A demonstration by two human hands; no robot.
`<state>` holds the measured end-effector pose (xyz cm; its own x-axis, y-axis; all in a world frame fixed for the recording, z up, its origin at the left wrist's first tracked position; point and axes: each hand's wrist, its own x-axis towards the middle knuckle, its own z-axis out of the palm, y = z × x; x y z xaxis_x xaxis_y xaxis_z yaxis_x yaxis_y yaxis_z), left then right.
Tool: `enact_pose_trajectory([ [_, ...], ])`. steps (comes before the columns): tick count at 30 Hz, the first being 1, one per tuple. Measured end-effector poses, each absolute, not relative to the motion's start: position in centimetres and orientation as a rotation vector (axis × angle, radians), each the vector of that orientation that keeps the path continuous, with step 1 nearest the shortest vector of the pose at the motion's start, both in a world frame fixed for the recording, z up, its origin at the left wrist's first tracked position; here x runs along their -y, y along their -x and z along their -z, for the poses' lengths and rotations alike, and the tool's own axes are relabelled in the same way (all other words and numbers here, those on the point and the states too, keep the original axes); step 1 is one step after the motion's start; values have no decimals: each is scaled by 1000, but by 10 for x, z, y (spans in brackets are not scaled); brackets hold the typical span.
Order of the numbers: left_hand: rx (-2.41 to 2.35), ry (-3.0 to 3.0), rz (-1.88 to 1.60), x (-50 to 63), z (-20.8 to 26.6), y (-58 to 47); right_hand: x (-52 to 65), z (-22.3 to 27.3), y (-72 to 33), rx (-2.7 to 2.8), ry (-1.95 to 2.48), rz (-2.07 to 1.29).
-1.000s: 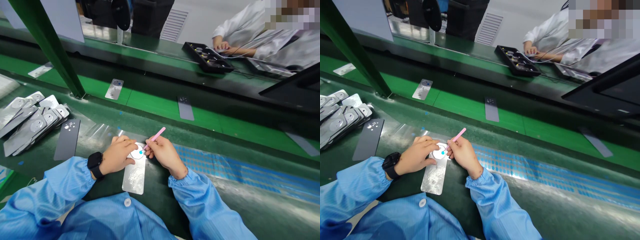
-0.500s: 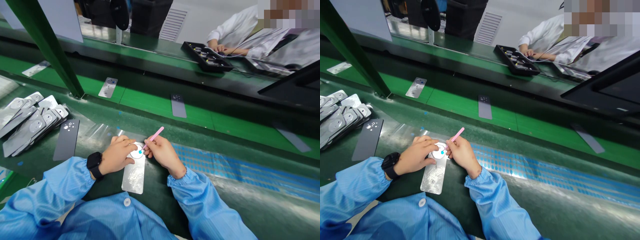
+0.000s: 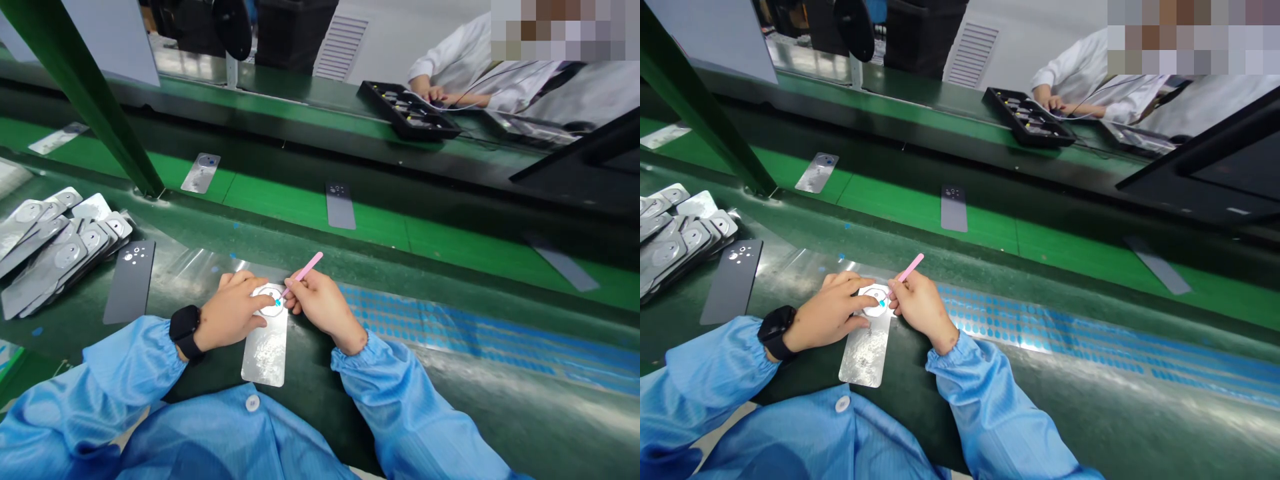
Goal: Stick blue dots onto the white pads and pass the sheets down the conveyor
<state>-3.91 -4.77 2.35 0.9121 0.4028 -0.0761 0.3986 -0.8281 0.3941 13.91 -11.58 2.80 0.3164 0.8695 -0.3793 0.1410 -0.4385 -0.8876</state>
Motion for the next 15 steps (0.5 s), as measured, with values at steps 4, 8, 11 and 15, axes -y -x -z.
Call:
enact_pose_trajectory([
  [4,-582,-2685,47,49,-29,37,116,-27,-139,921,1807,-1171],
  [8,-575,-2718,69,50,-34,36,115,-27,-139,915,1814,-1177],
  [11,-565,-2746,77,52,-35,35,115,-28,-139,919,1825,-1173],
  [15,-575,-2768,89,53,-36,35,115,-29,-137,937,1833,-1163],
])
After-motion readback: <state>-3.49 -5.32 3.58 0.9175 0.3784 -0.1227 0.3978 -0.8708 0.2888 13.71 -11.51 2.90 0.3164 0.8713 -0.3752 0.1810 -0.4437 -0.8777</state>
